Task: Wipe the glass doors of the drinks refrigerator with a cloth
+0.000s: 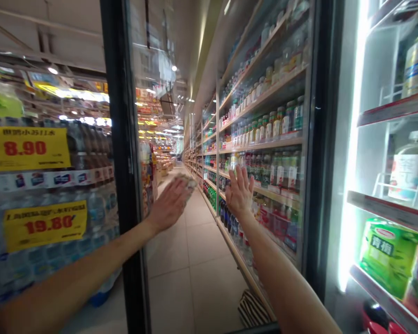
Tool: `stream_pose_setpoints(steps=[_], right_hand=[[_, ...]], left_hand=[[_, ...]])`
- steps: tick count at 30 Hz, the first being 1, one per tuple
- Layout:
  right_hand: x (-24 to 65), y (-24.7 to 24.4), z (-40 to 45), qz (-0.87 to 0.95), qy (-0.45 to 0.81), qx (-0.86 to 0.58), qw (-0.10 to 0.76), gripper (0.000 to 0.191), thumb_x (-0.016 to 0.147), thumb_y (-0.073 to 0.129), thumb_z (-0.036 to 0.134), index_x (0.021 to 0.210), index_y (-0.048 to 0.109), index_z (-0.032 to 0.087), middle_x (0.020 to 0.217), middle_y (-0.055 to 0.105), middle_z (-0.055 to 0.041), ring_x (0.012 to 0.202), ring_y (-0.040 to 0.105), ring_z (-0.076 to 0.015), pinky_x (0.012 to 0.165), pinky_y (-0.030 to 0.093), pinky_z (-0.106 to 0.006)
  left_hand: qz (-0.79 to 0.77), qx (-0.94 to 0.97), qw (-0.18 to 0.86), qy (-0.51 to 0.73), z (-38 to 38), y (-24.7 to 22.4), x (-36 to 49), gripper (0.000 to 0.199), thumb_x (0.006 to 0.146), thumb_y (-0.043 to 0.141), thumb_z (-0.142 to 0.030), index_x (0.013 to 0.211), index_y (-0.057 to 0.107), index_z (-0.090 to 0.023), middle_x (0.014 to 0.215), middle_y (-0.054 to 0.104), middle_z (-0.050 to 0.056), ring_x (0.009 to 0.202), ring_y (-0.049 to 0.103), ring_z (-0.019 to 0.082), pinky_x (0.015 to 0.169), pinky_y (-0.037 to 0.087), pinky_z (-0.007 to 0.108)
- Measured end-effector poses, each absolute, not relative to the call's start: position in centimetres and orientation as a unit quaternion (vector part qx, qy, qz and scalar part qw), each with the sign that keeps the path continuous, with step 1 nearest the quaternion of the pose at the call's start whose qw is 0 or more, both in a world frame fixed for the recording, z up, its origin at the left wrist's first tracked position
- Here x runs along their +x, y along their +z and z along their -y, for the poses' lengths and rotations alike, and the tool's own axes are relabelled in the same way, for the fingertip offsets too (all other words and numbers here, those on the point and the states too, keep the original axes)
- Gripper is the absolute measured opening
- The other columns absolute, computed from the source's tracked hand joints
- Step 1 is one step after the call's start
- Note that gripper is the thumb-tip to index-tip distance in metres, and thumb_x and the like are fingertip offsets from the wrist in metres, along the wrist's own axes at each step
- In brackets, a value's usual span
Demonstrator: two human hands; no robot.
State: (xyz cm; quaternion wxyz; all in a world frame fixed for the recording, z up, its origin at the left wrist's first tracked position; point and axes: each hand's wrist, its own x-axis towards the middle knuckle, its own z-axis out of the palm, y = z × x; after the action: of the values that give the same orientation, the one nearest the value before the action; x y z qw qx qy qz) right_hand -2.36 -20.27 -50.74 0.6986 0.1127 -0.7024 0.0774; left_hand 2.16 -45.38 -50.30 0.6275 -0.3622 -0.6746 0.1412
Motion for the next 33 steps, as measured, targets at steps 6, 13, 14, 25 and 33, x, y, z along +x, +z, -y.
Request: stream_pose_setpoints(steps=[6, 13, 14, 25, 33], right_hand=[[-2.4, -50.8, 20.2, 0.701, 0.077, 0.121, 0.699, 0.052, 0.087, 0.034, 0.029, 0.139, 0.032, 0.020, 0.144, 0.035, -0.0102, 0.138, 0.019, -0.0220, 0.110, 0.016, -0.047], [-2.4, -50.8, 20.1, 0.723, 0.066, 0.113, 0.679, 0.054, 0.087, 0.034, 0.031, 0.140, 0.030, 0.020, 0.145, 0.032, -0.0103, 0.139, 0.014, -0.0227, 0.110, 0.015, -0.049], [-2.3, -50.8, 20.1, 0.727, 0.063, 0.110, 0.674, 0.054, 0.087, 0.033, 0.031, 0.140, 0.030, 0.020, 0.146, 0.031, -0.0103, 0.139, 0.013, -0.0224, 0.110, 0.015, -0.049], [-2.3, -51.0, 20.1, 0.726, 0.050, 0.094, 0.680, 0.052, 0.089, 0.027, 0.032, 0.139, 0.033, 0.019, 0.144, 0.033, -0.0095, 0.139, 0.013, -0.0204, 0.111, 0.014, -0.045], [-2.3, -51.0, 19.9, 0.734, 0.055, 0.097, 0.670, 0.053, 0.089, 0.024, 0.032, 0.139, 0.032, 0.019, 0.145, 0.032, -0.0083, 0.139, 0.012, -0.0196, 0.111, 0.013, -0.044]], left_hand=[[0.679, -0.419, 0.582, 0.157, 43.8, -49.7, 1.7, 0.052, 0.086, 0.040, -0.011, 0.137, 0.030, -0.015, 0.140, 0.040, 0.011, 0.137, 0.019, 0.022, 0.111, 0.026, 0.042], [0.680, -0.433, 0.579, 0.118, 42.8, -49.3, 1.1, 0.058, 0.085, 0.038, -0.009, 0.140, 0.023, -0.018, 0.144, 0.034, 0.011, 0.138, 0.015, 0.022, 0.111, 0.026, 0.045], [0.676, -0.468, 0.550, 0.146, 42.7, -49.9, 1.1, 0.058, 0.085, 0.038, -0.009, 0.140, 0.023, -0.018, 0.143, 0.036, 0.010, 0.138, 0.017, 0.021, 0.112, 0.026, 0.042], [0.680, -0.412, 0.600, 0.089, 40.2, -48.8, 0.4, 0.051, 0.087, 0.038, -0.012, 0.137, 0.028, -0.017, 0.141, 0.037, 0.012, 0.138, 0.017, 0.023, 0.112, 0.024, 0.045], [0.686, -0.439, 0.566, 0.131, 42.0, -48.8, 0.6, 0.052, 0.088, 0.039, -0.014, 0.138, 0.026, -0.019, 0.143, 0.035, 0.009, 0.138, 0.018, 0.021, 0.112, 0.023, 0.042]])
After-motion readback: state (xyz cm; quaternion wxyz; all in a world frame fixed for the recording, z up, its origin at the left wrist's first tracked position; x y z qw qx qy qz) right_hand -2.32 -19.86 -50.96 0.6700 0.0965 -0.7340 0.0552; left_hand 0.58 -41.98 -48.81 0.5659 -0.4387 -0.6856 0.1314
